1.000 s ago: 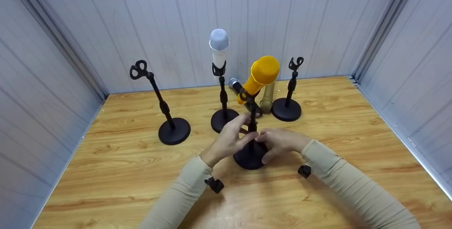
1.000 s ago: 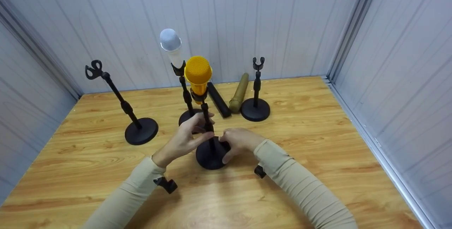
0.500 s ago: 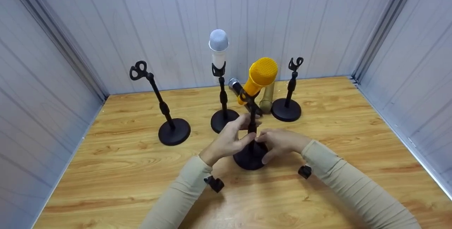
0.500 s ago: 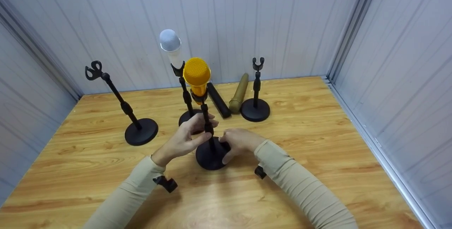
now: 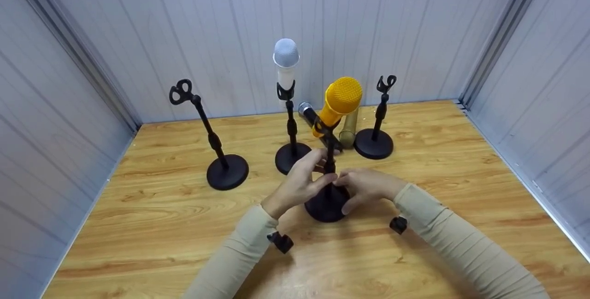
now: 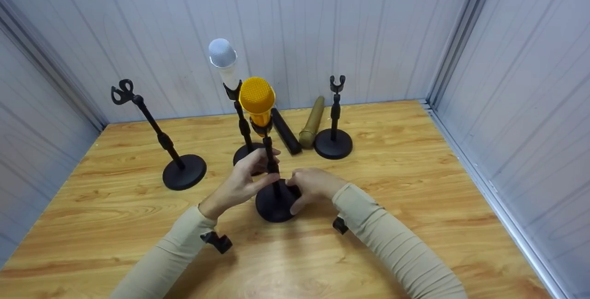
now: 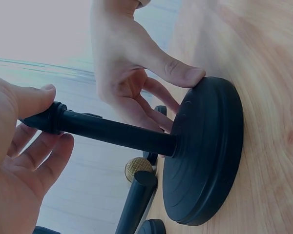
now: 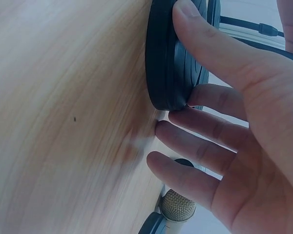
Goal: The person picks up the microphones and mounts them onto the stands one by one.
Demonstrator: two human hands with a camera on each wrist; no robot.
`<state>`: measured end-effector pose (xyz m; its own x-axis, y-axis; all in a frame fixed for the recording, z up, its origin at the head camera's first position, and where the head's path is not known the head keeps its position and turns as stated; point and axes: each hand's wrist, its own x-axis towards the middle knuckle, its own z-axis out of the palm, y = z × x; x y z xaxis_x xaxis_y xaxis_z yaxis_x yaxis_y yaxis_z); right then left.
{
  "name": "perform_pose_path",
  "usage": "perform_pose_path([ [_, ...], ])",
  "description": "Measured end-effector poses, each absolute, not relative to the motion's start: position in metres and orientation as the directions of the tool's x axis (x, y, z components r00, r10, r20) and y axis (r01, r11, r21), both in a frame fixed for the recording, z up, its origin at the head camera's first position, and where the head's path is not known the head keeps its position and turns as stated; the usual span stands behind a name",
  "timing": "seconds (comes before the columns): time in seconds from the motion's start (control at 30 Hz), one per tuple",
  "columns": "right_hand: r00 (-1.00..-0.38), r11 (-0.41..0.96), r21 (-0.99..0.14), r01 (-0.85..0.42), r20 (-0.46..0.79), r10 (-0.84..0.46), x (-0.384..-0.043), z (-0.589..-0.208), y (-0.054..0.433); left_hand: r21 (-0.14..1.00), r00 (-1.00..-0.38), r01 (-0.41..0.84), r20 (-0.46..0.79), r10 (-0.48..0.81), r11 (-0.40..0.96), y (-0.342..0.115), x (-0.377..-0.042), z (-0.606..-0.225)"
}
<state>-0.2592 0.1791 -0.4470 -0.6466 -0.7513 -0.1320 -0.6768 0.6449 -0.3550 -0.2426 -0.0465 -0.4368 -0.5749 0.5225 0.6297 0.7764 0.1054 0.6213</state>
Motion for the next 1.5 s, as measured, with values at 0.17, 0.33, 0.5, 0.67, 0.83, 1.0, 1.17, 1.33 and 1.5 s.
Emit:
perform_pose_path([
  [0.17,-0.630,0.623,-0.360,-0.695,-0.113,-0.768,-0.260,-0.448,0.180,0.613,-0.569,0.783,0.636,0.522,0.107,-0.046,-0.243,-0.436],
  [0.33,-0.626,0.617,-0.361,-0.699,-0.108,-0.772,-0.260,-0.448,0.181,0.648,-0.578,0.757,0.606,0.546,0.082,-0.047,-0.243,-0.435],
  [0.5,-0.629,0.623,-0.353,-0.698,-0.112,-0.769,-0.259,-0.447,0.182,0.696,-0.590,0.717,0.567,0.574,0.050,-0.047,-0.242,-0.432],
  [0.67,-0.639,0.637,-0.346,-0.689,-0.124,-0.759,-0.260,-0.445,0.182,0.703,-0.620,0.709,0.579,0.530,0.061,-0.046,-0.237,-0.423],
  [0.83,-0.646,0.648,-0.357,-0.673,-0.143,-0.750,-0.261,-0.444,0.183,0.648,-0.613,0.755,0.642,0.461,0.102,-0.043,-0.236,-0.419],
  [1.0,-0.641,0.642,-0.363,-0.675,-0.144,-0.754,-0.260,-0.442,0.183,0.625,-0.610,0.769,0.656,0.446,0.133,-0.042,-0.242,-0.425],
  [1.17,-0.639,0.639,-0.359,-0.680,-0.135,-0.757,-0.259,-0.442,0.180,0.656,-0.623,0.745,0.623,0.473,0.117,-0.047,-0.247,-0.429],
  [1.33,-0.639,0.640,-0.372,-0.672,-0.144,-0.755,-0.258,-0.445,0.177,0.681,-0.625,0.725,0.584,0.518,0.108,-0.052,-0.250,-0.431],
  [1.5,-0.642,0.646,-0.375,-0.665,-0.155,-0.751,-0.258,-0.445,0.178,0.701,-0.622,0.709,0.563,0.544,0.084,-0.054,-0.250,-0.427],
])
